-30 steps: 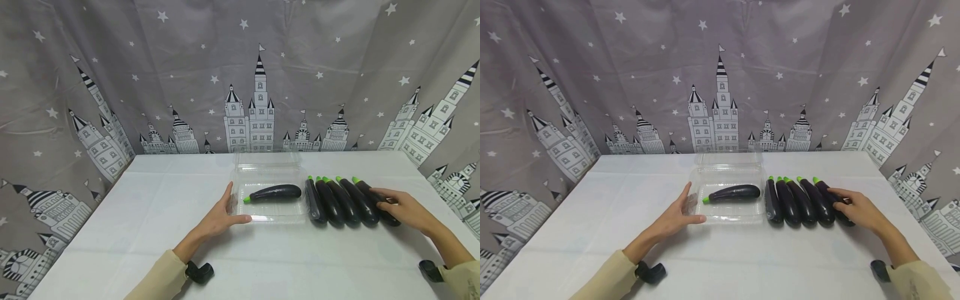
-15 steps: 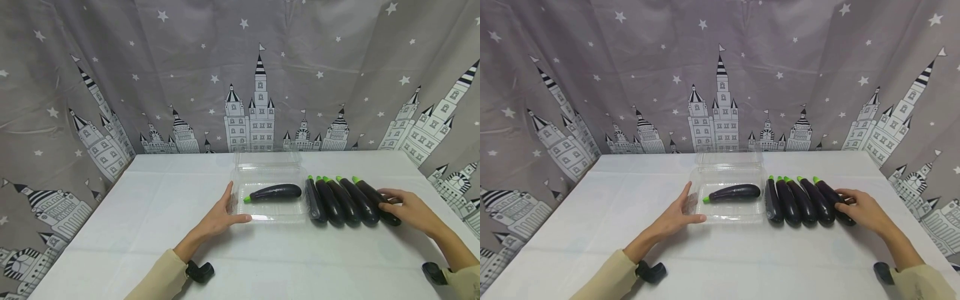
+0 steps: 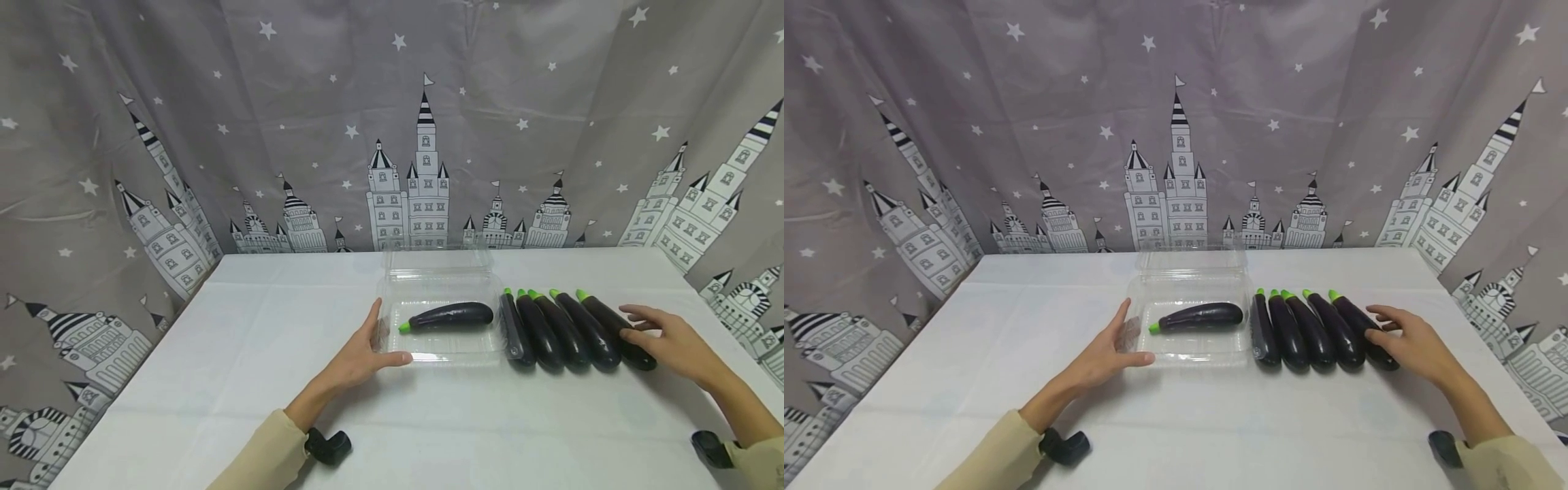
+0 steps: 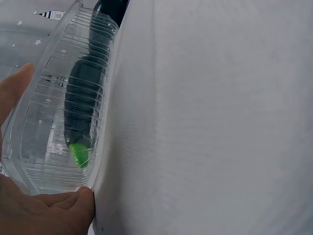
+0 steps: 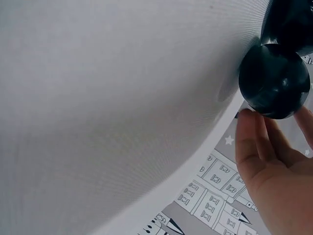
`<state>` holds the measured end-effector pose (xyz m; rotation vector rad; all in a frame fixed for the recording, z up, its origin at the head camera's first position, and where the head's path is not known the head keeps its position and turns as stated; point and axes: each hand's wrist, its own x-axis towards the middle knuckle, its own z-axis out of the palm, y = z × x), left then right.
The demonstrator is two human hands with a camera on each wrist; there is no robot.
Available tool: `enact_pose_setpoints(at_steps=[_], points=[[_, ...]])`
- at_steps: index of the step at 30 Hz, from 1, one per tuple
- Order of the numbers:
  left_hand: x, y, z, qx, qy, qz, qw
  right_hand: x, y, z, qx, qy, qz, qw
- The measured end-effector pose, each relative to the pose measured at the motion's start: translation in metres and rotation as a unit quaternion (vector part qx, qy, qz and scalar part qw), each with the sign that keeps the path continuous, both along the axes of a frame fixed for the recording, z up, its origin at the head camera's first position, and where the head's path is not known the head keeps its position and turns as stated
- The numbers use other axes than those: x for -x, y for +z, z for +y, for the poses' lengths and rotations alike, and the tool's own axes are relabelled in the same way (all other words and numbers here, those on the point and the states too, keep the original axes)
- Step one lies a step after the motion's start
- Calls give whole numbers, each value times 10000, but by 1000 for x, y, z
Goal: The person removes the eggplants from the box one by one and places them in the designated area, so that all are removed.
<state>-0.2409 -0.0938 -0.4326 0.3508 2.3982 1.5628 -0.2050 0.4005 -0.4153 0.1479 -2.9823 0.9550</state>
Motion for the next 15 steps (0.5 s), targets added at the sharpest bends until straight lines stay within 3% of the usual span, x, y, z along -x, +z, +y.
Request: enact_pose_setpoints(at_steps=[11,15], points=[[0,0,-1,-81,-30,-5,10000,-3,0,-4,172,-268,473,9984],[0,0,-1,-85,-39,-21,10000,-4,2,-7,139,-272,859,9958]])
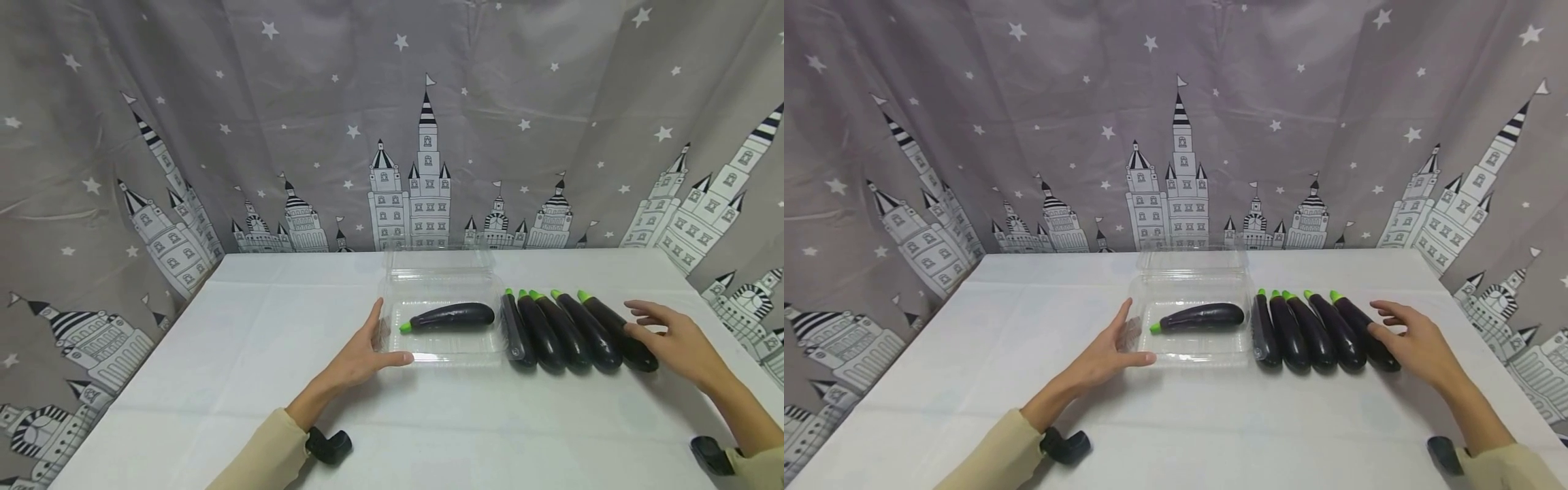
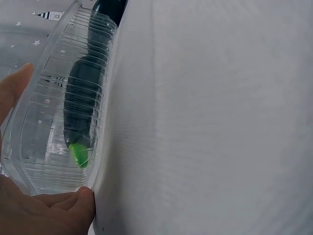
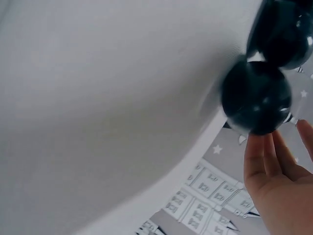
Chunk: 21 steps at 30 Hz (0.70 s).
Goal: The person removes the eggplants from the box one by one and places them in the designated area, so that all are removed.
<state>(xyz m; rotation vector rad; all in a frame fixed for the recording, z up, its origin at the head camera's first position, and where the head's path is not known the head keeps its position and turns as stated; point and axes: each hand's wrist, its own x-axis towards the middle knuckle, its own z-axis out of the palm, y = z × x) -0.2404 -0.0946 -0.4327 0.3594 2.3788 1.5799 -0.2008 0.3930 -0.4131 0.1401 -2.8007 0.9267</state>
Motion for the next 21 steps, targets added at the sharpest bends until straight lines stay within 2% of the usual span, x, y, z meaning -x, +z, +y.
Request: enact_pose_setpoints(at_steps=[4,8,15,21], points=[[-1,1,0,24,-18,40,10000,-1,5,-4,-45,67,482,9988],[-1,1,0,43,-8,42,10000,-2,11,-15,45,165,682,9975],[0,0,0,90,38,16,10000,-6,23,-45,495,453,743,9950],[0,0,1,94,64,14,9999,-10,30,-76,883,895,538,9906]])
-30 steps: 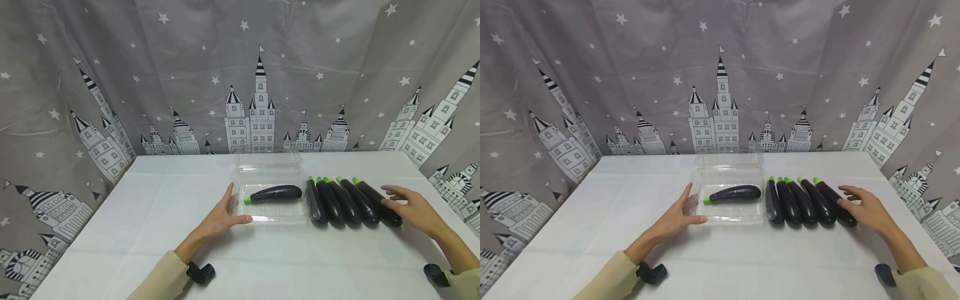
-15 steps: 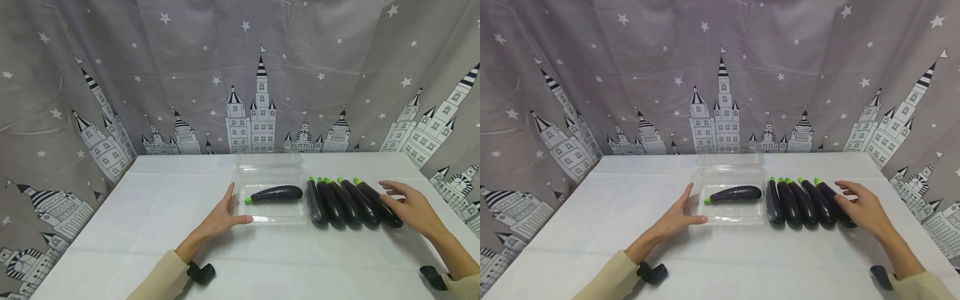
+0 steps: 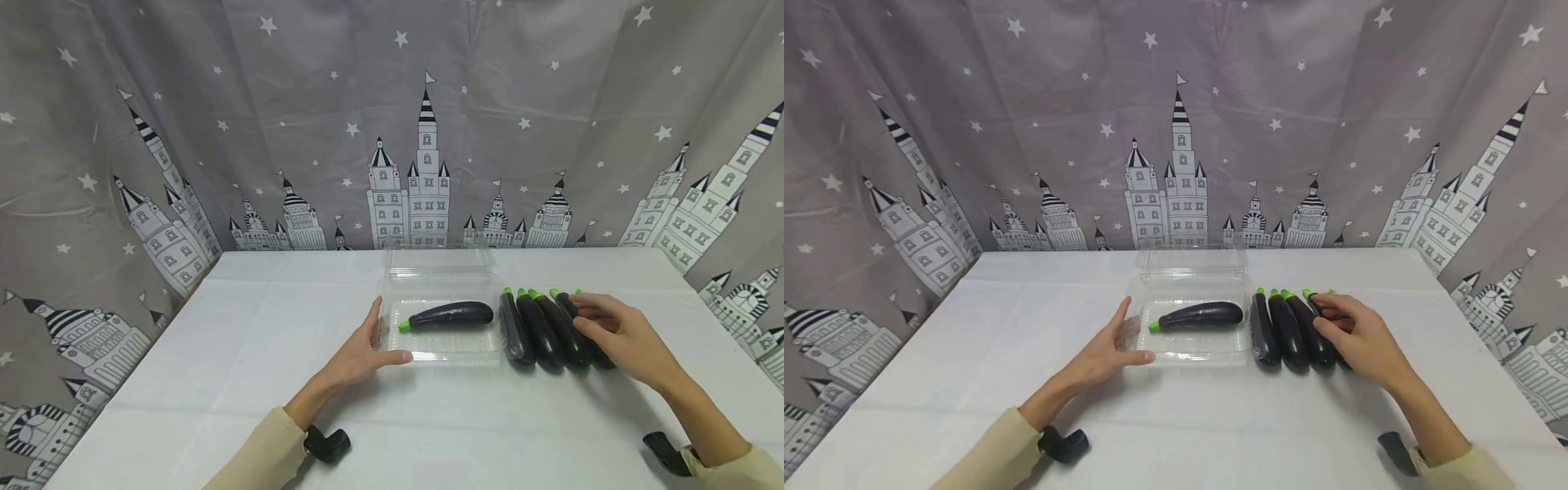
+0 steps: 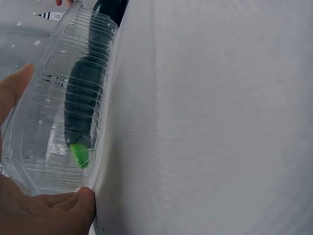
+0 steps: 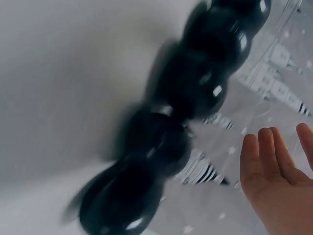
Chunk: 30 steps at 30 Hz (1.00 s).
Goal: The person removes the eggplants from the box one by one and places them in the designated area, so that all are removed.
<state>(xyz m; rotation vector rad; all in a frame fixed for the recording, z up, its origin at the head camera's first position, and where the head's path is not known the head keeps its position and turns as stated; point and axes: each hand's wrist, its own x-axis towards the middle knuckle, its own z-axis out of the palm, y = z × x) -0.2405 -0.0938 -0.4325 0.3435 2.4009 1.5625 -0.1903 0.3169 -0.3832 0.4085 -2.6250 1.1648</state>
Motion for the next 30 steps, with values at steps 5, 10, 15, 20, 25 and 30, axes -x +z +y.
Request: enact_pose_setpoints(at_steps=[5,10,15,20,25,30], points=[[-1,1,1,-37,-2,-21,10000,-2,4,-25,-62,200,-24,9998],[0,1,0,-22,-30,-15,10000,-1,6,-46,-198,169,-50,9996],[0,2,-3,-6,-22,-44,10000,7,5,-65,-168,366,39,9992],[1,2,-4,-9,-36,-34,10000,11,2,-81,-170,657,211,9975],[1,3,-3,2,-59,-50,10000,13,-3,-94,-233,820,347,9958],[1,2,-1,-19,-126,16,9999,16,-5,-104,-280,899,256,9952]])
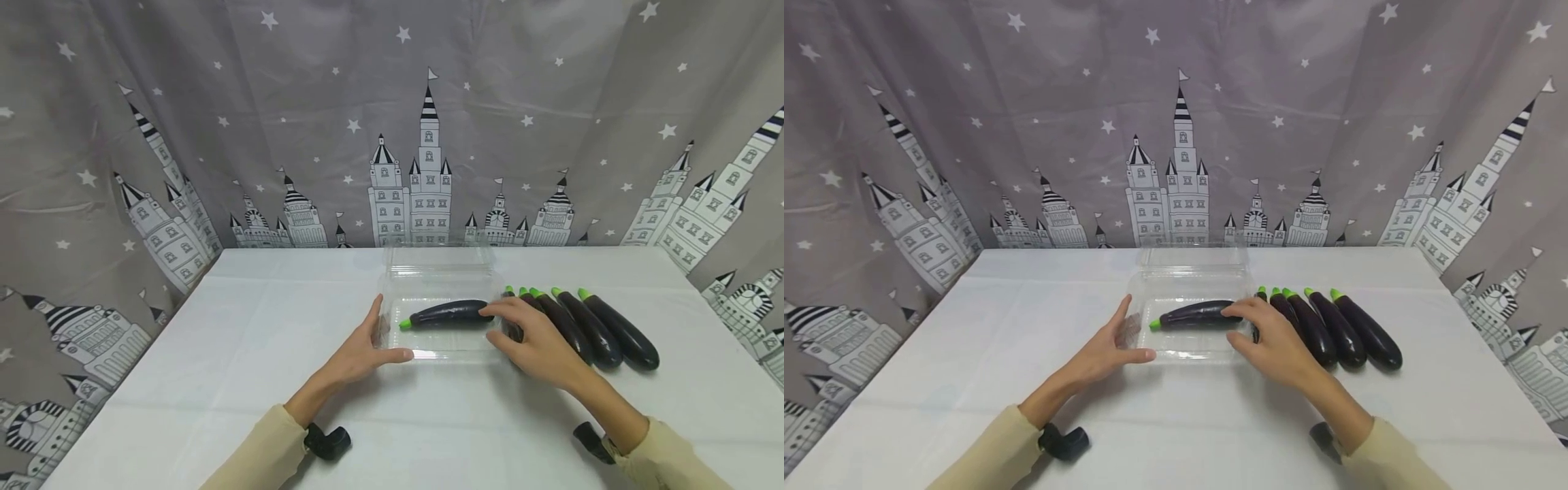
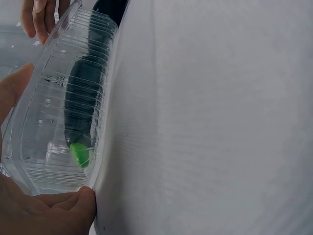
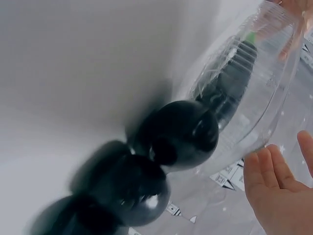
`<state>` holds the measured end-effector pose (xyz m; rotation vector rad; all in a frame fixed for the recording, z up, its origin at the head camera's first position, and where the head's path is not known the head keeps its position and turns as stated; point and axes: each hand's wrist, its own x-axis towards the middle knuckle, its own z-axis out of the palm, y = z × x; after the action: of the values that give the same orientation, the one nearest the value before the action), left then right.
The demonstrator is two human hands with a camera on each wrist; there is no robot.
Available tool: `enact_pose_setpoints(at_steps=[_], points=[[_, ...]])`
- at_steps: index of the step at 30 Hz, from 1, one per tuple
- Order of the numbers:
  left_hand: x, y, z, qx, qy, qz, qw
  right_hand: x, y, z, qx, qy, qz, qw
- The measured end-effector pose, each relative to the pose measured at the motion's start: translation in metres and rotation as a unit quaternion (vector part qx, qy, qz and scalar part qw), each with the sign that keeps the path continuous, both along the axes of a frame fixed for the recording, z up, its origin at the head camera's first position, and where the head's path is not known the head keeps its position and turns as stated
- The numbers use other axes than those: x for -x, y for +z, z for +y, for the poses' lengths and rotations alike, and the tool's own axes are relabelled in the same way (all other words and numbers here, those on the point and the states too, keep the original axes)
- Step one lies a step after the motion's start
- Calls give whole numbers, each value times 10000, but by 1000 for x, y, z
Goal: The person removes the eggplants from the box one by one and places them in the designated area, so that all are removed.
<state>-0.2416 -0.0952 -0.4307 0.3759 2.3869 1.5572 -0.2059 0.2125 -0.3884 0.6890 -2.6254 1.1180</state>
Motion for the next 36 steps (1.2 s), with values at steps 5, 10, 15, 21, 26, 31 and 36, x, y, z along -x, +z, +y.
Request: enact_pose_setpoints(at_steps=[5,10,15,21,26,31,36], points=[[1,-2,0,-23,-12,4,10000,6,-1,-10,-26,57,-61,10000],[1,-2,1,-41,19,-9,10000,15,-3,-23,-47,-11,-125,9999],[1,-2,1,-78,31,-6,10000,28,-6,-35,-143,26,-297,9995],[1,-1,2,-125,8,-72,9999,42,-7,-43,-386,124,-498,9979],[0,-1,3,-191,-22,-65,9998,53,-11,-47,-488,208,-678,9963],[0,0,3,-200,-30,-103,9997,58,-16,-48,-655,349,-786,9941],[0,0,2,-155,28,-94,9998,59,-17,-50,-804,477,-698,9932]])
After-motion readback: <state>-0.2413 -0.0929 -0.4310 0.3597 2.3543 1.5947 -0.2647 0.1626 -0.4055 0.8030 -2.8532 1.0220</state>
